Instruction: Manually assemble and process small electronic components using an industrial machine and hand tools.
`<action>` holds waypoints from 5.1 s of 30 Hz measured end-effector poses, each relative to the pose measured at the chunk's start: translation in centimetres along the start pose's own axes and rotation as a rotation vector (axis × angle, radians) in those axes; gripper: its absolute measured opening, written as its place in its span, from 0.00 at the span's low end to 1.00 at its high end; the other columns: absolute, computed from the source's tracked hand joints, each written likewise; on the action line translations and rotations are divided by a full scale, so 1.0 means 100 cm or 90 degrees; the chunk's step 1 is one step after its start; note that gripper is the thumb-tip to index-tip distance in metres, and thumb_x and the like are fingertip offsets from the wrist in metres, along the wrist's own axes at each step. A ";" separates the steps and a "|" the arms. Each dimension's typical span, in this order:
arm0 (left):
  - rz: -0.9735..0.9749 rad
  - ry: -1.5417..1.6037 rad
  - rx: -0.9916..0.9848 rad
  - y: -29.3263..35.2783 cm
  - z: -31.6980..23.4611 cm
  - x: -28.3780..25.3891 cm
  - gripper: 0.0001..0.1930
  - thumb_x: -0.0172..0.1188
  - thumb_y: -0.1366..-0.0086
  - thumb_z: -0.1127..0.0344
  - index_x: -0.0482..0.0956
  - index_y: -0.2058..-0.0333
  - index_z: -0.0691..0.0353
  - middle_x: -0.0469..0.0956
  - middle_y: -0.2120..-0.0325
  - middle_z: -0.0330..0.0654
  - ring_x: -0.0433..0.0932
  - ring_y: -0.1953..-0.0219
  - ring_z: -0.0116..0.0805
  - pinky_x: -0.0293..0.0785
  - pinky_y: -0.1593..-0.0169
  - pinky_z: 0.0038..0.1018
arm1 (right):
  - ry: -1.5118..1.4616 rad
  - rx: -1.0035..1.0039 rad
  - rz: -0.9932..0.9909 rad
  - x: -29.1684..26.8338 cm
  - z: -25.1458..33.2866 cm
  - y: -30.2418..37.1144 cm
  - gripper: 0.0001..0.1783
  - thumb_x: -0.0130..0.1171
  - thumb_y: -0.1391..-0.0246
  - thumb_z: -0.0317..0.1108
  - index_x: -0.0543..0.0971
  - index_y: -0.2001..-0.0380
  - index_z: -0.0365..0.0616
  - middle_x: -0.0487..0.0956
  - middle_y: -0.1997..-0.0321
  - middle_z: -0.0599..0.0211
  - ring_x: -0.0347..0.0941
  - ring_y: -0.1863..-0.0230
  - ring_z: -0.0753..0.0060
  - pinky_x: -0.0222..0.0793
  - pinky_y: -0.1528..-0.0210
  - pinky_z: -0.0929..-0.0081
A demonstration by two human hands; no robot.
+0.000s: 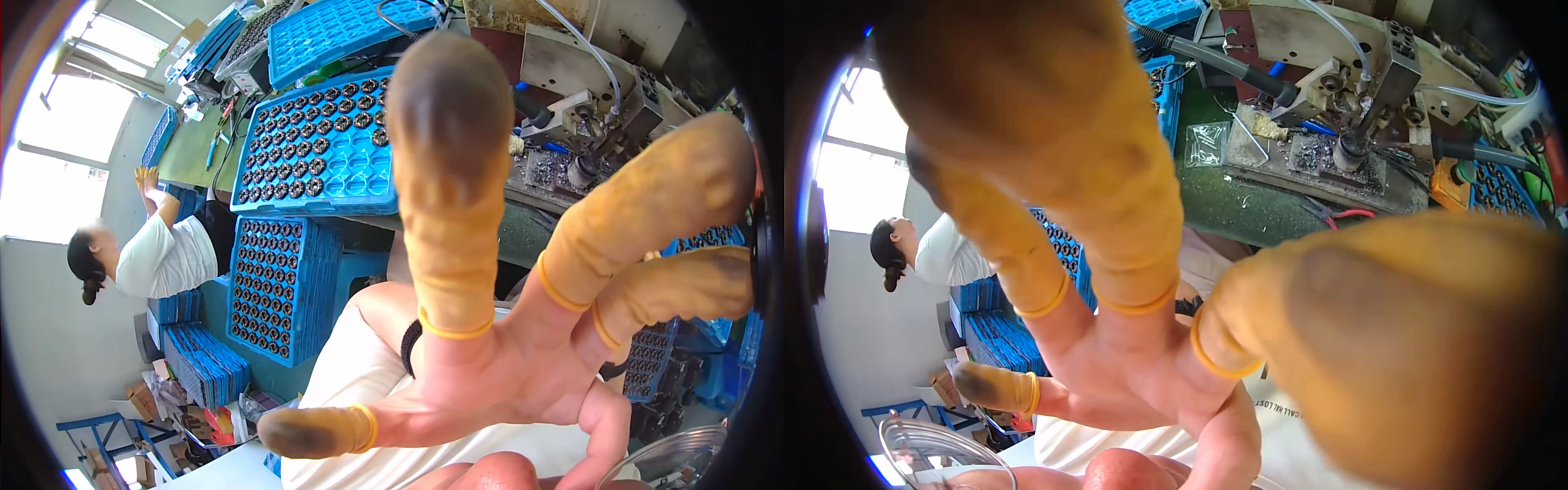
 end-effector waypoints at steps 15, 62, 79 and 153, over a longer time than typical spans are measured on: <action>0.144 0.000 0.080 -0.008 0.006 -0.017 0.55 0.54 0.45 0.27 0.22 0.34 0.26 0.24 0.31 0.56 0.55 0.37 0.61 0.79 0.68 0.29 | -0.308 0.239 0.056 0.014 -0.023 0.021 0.23 0.64 0.47 0.26 0.72 0.48 0.37 0.71 0.47 0.64 0.71 0.51 0.72 0.68 0.47 0.74; 0.021 -0.814 -0.363 0.074 0.077 -0.114 0.20 0.72 0.53 0.76 0.81 0.58 0.64 0.78 0.65 0.42 0.79 0.70 0.28 0.78 0.66 0.21 | -0.655 0.322 0.353 0.050 0.047 -0.013 0.24 0.55 0.51 0.15 0.73 0.48 0.37 0.74 0.50 0.65 0.72 0.51 0.78 0.71 0.49 0.78; -0.012 -1.210 -0.334 0.051 -0.025 -0.159 0.12 0.66 0.47 0.75 0.83 0.62 0.60 0.82 0.63 0.45 0.80 0.63 0.40 0.76 0.60 0.29 | -0.239 0.123 0.292 -0.039 0.001 -0.040 0.22 0.71 0.59 0.30 0.79 0.57 0.43 0.78 0.53 0.63 0.74 0.51 0.64 0.68 0.48 0.72; 0.101 -0.894 -0.402 -0.001 0.109 -0.162 0.25 0.73 0.51 0.64 0.76 0.56 0.69 0.77 0.63 0.47 0.78 0.62 0.41 0.76 0.59 0.29 | -0.146 0.104 -0.049 0.007 -0.023 0.006 0.24 0.72 0.57 0.32 0.74 0.56 0.39 0.76 0.54 0.58 0.71 0.53 0.56 0.66 0.48 0.67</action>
Point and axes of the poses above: each hand's wrist, its own y-axis away from the middle knuckle, its own x-axis out of the palm, z = x × y, the point moved 5 cm from there along -y, towards the middle knuckle
